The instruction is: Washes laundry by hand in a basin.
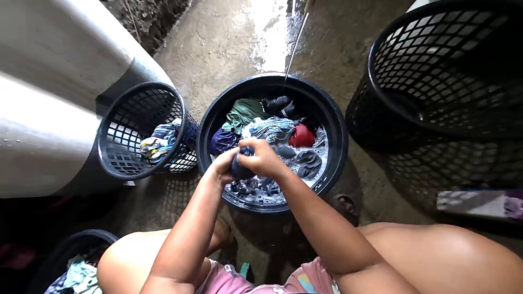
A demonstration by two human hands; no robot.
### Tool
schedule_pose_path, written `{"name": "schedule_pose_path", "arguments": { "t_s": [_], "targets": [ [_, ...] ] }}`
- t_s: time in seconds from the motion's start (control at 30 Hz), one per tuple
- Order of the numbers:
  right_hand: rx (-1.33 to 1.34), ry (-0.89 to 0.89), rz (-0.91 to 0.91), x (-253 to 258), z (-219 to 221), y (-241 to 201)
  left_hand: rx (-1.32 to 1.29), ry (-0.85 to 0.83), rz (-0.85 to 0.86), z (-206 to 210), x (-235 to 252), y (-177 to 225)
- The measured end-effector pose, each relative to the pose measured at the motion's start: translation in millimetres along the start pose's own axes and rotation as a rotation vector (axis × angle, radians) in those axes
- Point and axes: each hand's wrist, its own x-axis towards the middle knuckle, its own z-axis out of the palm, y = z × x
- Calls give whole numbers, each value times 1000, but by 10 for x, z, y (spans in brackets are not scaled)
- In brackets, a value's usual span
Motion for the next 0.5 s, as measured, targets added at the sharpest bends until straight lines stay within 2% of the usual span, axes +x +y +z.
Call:
{"name": "schedule_pose_path", "arguments": {
  "t_s": [0.1, 0.17, 0.23, 0.33, 0.37, 0.43, 0.5],
  "targets": [
    [449, 228, 264, -15, 52, 47, -124, -131, 363, -157, -30, -60],
    [660, 285, 391, -31, 114, 83, -178, -173, 553, -201, -10, -127],
    [742, 295, 498, -8, 161, 117, -189, -109, 685, -156, -17, -156],
    [945, 138, 738, 59, 119, 176, -38, -21, 907, -137, -109, -94],
    [1038, 124, 755, 68, 114, 171, 11, -26, 973, -148, -144, -59],
    [1053, 229, 597, 40, 175, 58, 9, -27, 1065, -163, -207, -13],
    [684, 300, 214, -19, 280, -138, -191, -25, 1006, -139, -235, -27]
  ]
}}
